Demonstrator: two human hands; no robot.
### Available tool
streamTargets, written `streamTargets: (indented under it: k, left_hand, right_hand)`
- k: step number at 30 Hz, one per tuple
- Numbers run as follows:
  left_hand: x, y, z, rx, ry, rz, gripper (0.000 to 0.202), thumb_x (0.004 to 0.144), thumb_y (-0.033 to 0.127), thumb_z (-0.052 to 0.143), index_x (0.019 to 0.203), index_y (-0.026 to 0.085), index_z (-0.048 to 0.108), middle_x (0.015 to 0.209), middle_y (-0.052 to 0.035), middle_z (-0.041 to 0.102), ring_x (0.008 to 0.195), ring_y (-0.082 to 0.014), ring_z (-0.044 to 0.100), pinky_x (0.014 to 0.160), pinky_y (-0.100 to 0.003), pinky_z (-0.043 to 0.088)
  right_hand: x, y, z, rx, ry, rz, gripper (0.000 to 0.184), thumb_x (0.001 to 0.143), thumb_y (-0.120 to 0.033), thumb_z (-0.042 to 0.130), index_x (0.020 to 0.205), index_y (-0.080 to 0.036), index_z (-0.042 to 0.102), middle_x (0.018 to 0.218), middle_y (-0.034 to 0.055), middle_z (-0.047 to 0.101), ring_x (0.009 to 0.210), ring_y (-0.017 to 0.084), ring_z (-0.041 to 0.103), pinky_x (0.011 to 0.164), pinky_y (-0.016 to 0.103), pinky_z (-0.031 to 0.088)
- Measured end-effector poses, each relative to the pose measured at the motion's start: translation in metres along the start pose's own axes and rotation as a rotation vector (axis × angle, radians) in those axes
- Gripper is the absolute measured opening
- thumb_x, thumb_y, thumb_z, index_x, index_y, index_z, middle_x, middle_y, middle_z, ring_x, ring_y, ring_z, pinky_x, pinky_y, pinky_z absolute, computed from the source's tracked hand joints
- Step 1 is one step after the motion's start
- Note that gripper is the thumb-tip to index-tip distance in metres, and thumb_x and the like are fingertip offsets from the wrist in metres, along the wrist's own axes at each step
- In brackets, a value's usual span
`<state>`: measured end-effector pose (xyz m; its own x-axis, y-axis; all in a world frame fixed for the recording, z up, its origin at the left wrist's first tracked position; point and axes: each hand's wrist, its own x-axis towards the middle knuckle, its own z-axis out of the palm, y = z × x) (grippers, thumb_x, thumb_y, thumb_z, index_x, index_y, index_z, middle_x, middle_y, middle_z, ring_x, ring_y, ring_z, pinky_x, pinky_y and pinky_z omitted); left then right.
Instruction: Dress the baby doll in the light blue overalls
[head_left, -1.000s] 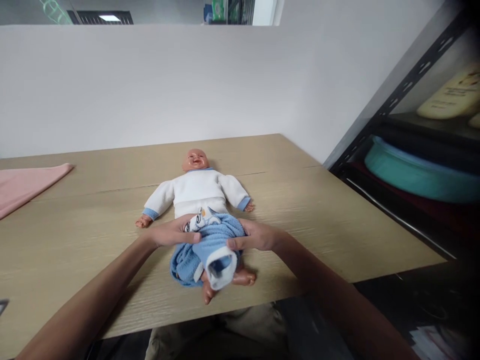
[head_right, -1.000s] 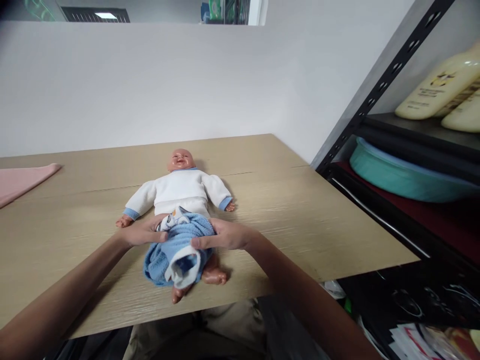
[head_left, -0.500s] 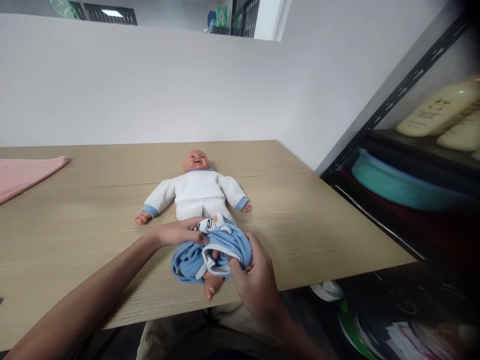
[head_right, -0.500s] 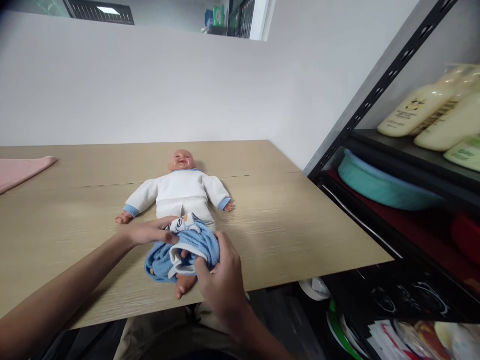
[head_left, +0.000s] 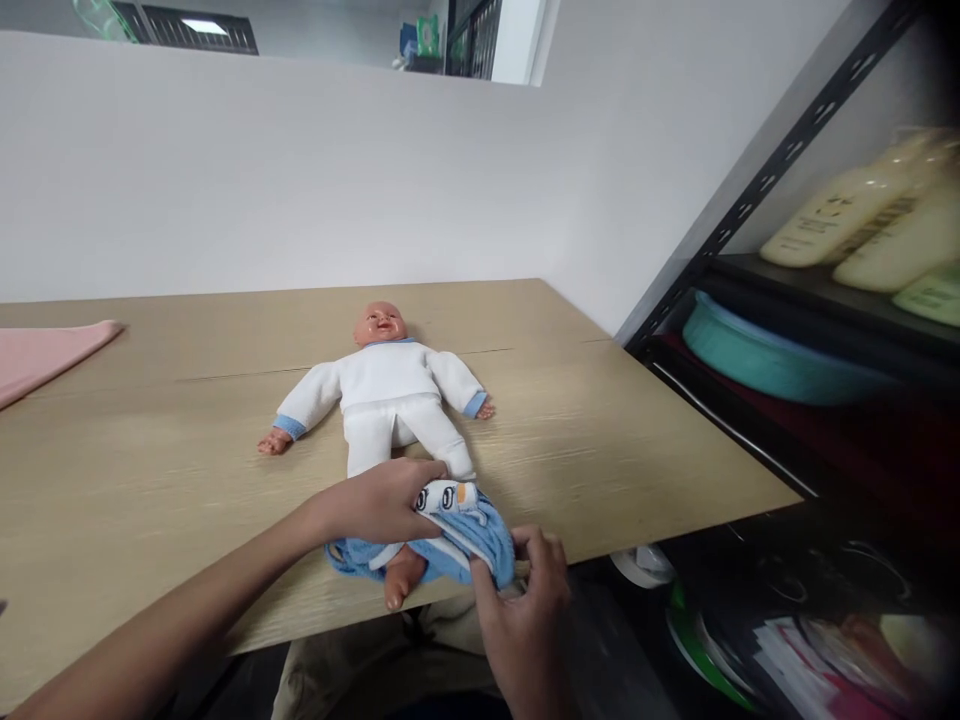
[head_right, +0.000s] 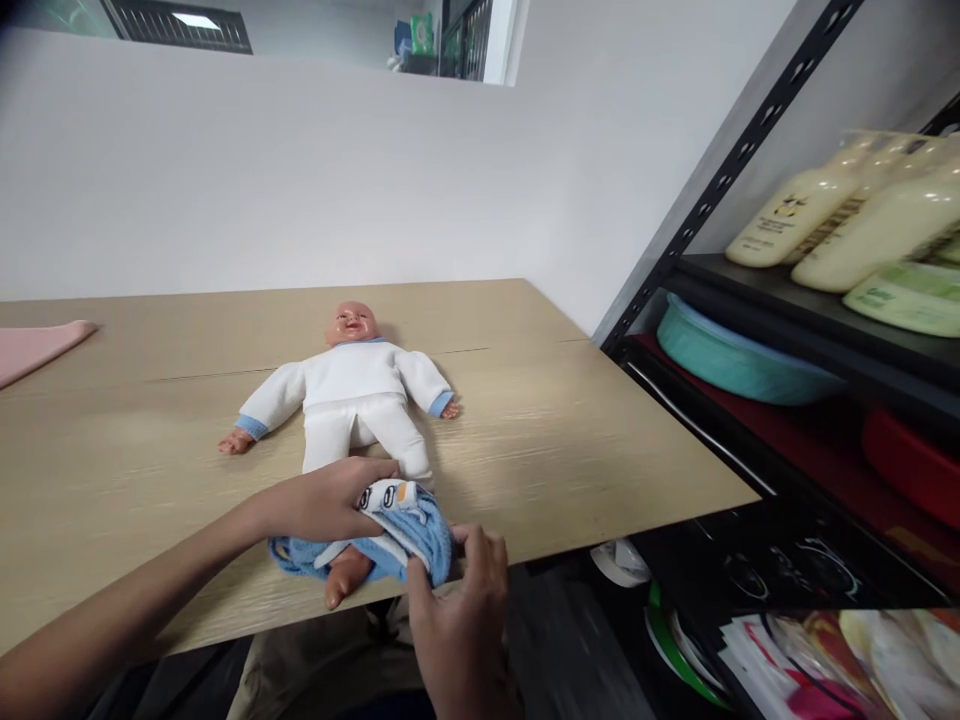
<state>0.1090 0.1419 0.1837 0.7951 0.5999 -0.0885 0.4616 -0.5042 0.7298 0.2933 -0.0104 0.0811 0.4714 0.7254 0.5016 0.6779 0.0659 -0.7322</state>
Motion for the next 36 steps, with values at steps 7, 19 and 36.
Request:
streamTargets:
  k: [7, 19, 36]
  left_hand:
    - [0.002, -0.004, 0.017, 0.082, 0.029, -0.029, 0.034, 0.085, 0.032, 0.074, 0.112, 0.024, 0.057, 0.114, -0.0106, 0.071, 0.105, -0.0349, 0.069, 0.092, -0.047, 0.054]
    - [-0.002, -0.014, 0.011, -0.454, 0.093, -0.047, 0.034, 0.096, 0.035, 0.07, 0.124, 0.023, 0.055, 0.115, -0.0037, 0.065, 0.107, -0.0256, 0.065, 0.097, -0.04, 0.054]
    - [-0.012, -0.024, 0.0, -0.314, 0.167, 0.151, 0.049, 0.095, 0.053, 0.08, 0.128, 0.024, 0.058, 0.114, -0.0092, 0.07, 0.104, -0.0327, 0.068, 0.092, -0.044, 0.059]
  right_hand:
    - [0.002, 0.003, 0.009, 0.117, 0.088, -0.046, 0.01, 0.096, -0.02, 0.062, 0.105, -0.025, 0.064, 0.131, 0.0158, 0.07, 0.12, 0.035, 0.071, 0.097, 0.05, 0.06]
    - [0.009, -0.01, 0.024, 0.354, -0.21, 0.433, 0.035, 0.091, -0.043, 0.064, 0.119, -0.024, 0.069, 0.116, 0.0138, 0.082, 0.108, 0.036, 0.08, 0.094, 0.05, 0.066]
    - [0.052, -0.004, 0.025, 0.508, -0.282, 0.068, 0.04, 0.089, -0.019, 0.068, 0.129, -0.022, 0.074, 0.119, 0.0097, 0.085, 0.109, 0.028, 0.082, 0.095, 0.039, 0.067]
